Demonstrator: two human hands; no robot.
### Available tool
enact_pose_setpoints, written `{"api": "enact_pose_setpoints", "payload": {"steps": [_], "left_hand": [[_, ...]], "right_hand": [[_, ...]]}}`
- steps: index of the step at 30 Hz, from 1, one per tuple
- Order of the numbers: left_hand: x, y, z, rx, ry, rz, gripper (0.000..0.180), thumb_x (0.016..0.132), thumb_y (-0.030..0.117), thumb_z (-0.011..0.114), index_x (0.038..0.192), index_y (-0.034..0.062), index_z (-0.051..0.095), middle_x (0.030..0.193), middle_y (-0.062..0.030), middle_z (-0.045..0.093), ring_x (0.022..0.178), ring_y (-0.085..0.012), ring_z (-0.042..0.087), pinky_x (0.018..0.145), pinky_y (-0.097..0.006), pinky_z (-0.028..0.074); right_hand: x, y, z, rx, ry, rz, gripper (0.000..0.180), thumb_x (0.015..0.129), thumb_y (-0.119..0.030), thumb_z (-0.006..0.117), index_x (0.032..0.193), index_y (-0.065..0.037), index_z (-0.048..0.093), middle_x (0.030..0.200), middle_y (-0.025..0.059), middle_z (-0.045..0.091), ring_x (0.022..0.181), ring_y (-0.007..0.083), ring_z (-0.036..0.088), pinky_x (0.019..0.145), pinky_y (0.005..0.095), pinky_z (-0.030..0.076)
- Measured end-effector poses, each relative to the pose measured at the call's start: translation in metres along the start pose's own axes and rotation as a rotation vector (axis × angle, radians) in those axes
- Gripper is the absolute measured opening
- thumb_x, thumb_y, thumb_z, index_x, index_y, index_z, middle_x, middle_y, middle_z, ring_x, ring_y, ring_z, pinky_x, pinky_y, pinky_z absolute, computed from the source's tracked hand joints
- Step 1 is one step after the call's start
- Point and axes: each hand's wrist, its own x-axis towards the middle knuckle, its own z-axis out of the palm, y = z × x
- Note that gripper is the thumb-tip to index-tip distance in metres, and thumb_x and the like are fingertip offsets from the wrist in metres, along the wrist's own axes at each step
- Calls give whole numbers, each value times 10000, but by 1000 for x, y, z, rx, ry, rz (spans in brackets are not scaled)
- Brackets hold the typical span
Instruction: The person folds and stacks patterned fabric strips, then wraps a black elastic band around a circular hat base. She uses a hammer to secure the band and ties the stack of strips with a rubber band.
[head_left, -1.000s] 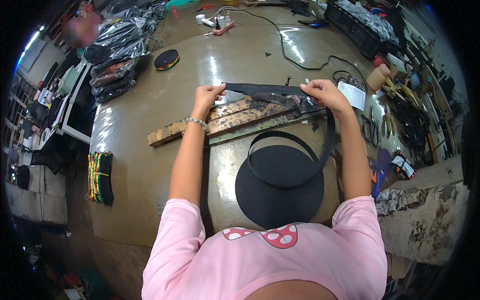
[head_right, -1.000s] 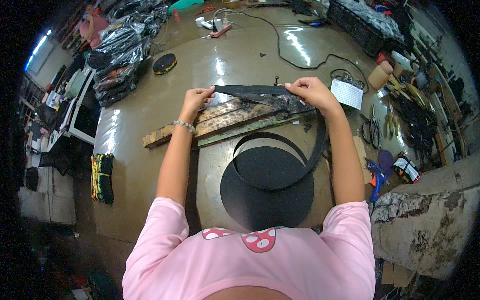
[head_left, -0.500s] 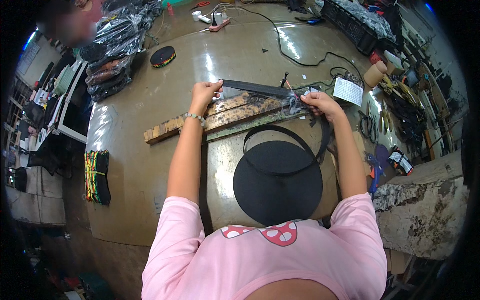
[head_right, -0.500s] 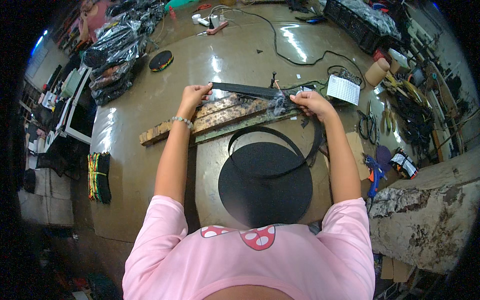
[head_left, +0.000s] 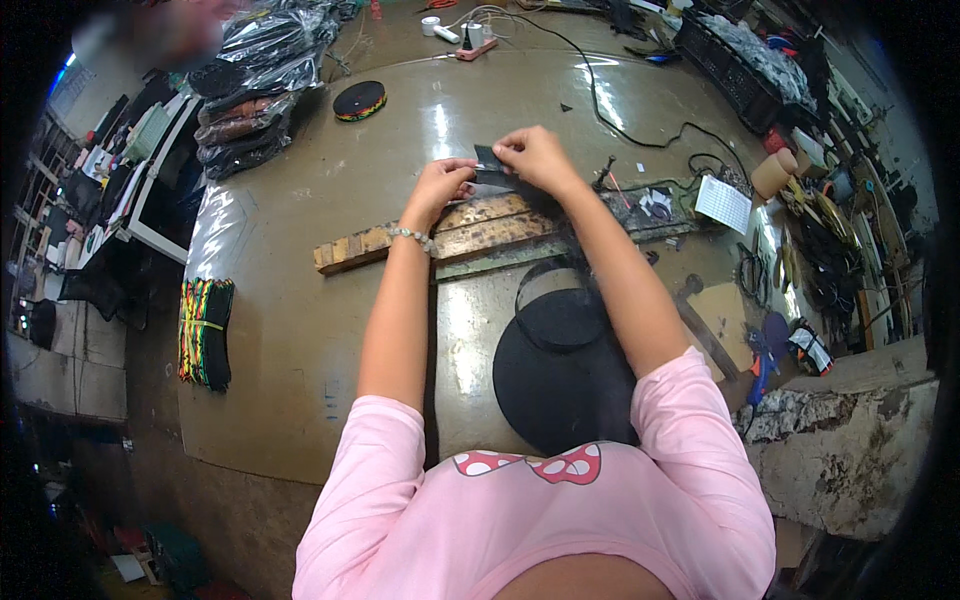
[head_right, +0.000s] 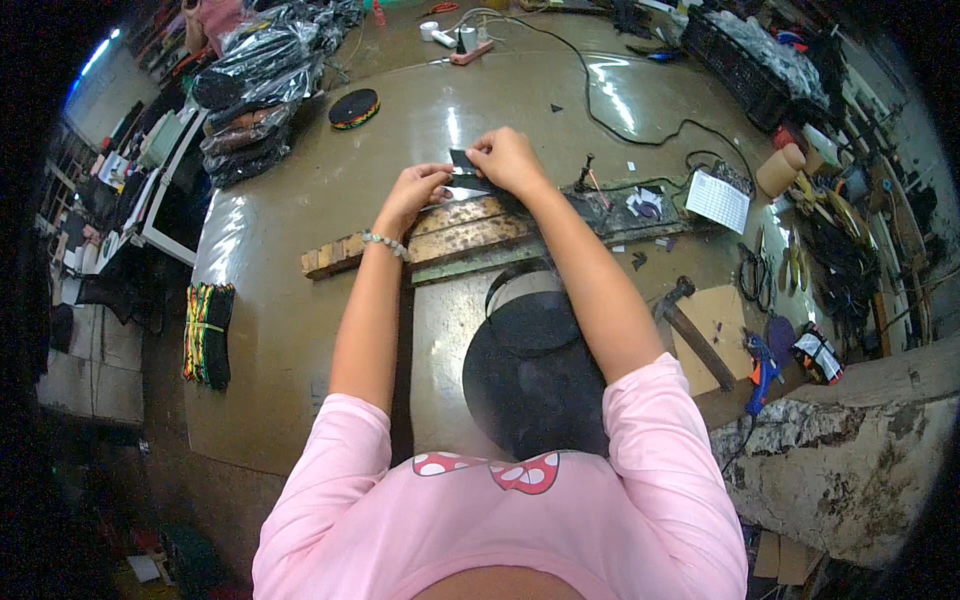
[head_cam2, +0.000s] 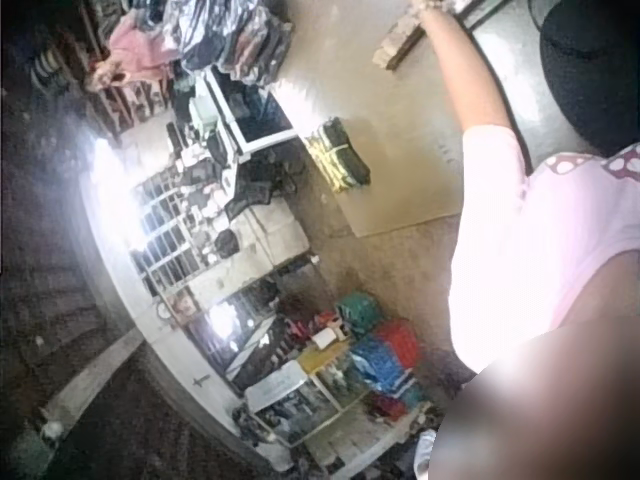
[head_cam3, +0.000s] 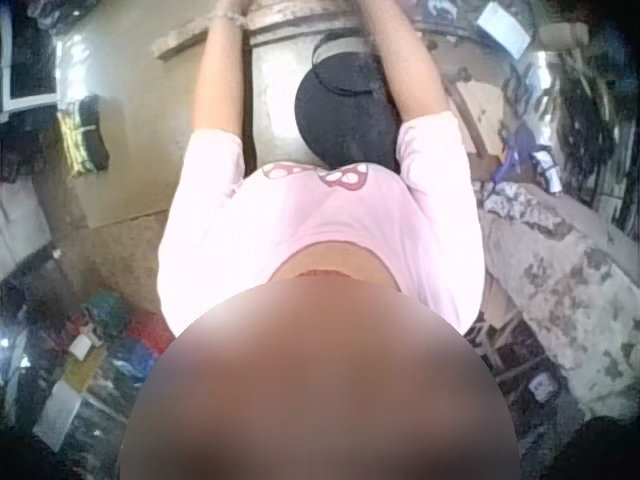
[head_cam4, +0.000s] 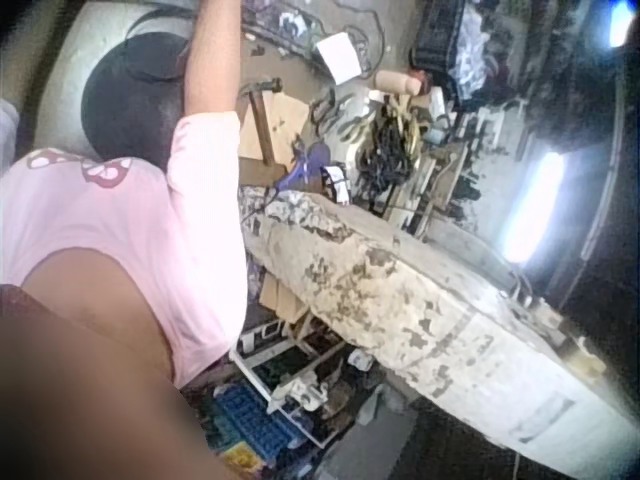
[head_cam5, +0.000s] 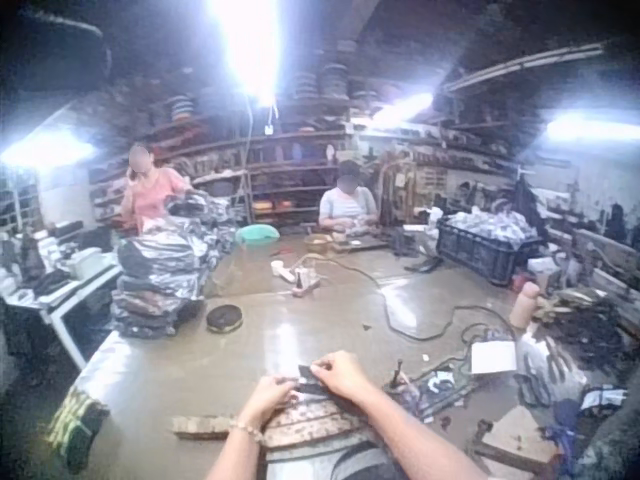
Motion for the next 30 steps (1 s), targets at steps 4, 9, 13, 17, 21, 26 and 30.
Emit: {"api": "enact_pose_setpoints", "payload": {"steps": [4, 9, 13, 17, 21, 26, 30], "left_hand": [[5, 0, 3, -143, 86, -88, 206, 893, 131, 608, 998, -46, 615, 854, -86, 637, 619, -127, 609, 534, -214, 503], [11, -2, 9, 12, 54, -49, 254, 876, 203, 679, 888, -48, 641, 725, -57, 618, 563, -115, 583, 470, -200, 466], [15, -2, 10, 39, 98, -74, 242, 851, 186, 709, 852, -49, 652, 695, -37, 609, 559, -100, 561, 491, -208, 452], [15, 0, 10, 65, 87, -71, 230, 855, 181, 702, 857, -45, 658, 705, -28, 607, 576, -98, 556, 506, -218, 445], [15, 0, 10, 121, 71, -83, 230, 872, 219, 688, 844, 0, 628, 644, 8, 559, 523, -59, 481, 474, -180, 367], [17, -1, 10, 110, 78, -92, 230, 870, 204, 686, 803, -7, 623, 638, -8, 569, 513, -77, 500, 468, -205, 388], [18, -3, 9, 93, 85, -71, 225, 861, 186, 690, 770, -7, 619, 641, -23, 581, 512, -85, 513, 463, -215, 393]], "right_hand": [[13, 35, 26, -95, -7, 102, 185, 809, -217, 680, 923, -86, 743, 707, 116, 697, 685, 236, 685, 681, 353, 525], [15, 33, 23, -178, -17, 151, 212, 781, -277, 692, 907, -115, 744, 790, 145, 701, 816, 307, 681, 763, 396, 525], [-7, 7, -13, -379, 34, 9, 305, 777, -334, 704, 891, -52, 722, 828, 182, 689, 812, 309, 674, 742, 394, 517], [-70, -7, -103, -456, 85, -88, 356, 789, -353, 724, 844, -2, 699, 678, 132, 649, 663, 195, 635, 621, 323, 483], [-112, 20, -165, -25, 118, 118, 351, 822, -348, 726, 775, -4, 676, 611, -37, 539, 547, 29, 444, 489, 216, 325], [-117, 91, -155, 179, 105, 539, 281, 816, -354, 733, 795, -76, 696, 641, -56, 564, 500, 35, 382, 460, 225, 246], [-124, 131, -139, 421, 2, 605, 261, 829, -360, 722, 803, -109, 657, 569, -85, 421, 463, 48, 324, 445, 228, 223]]}}
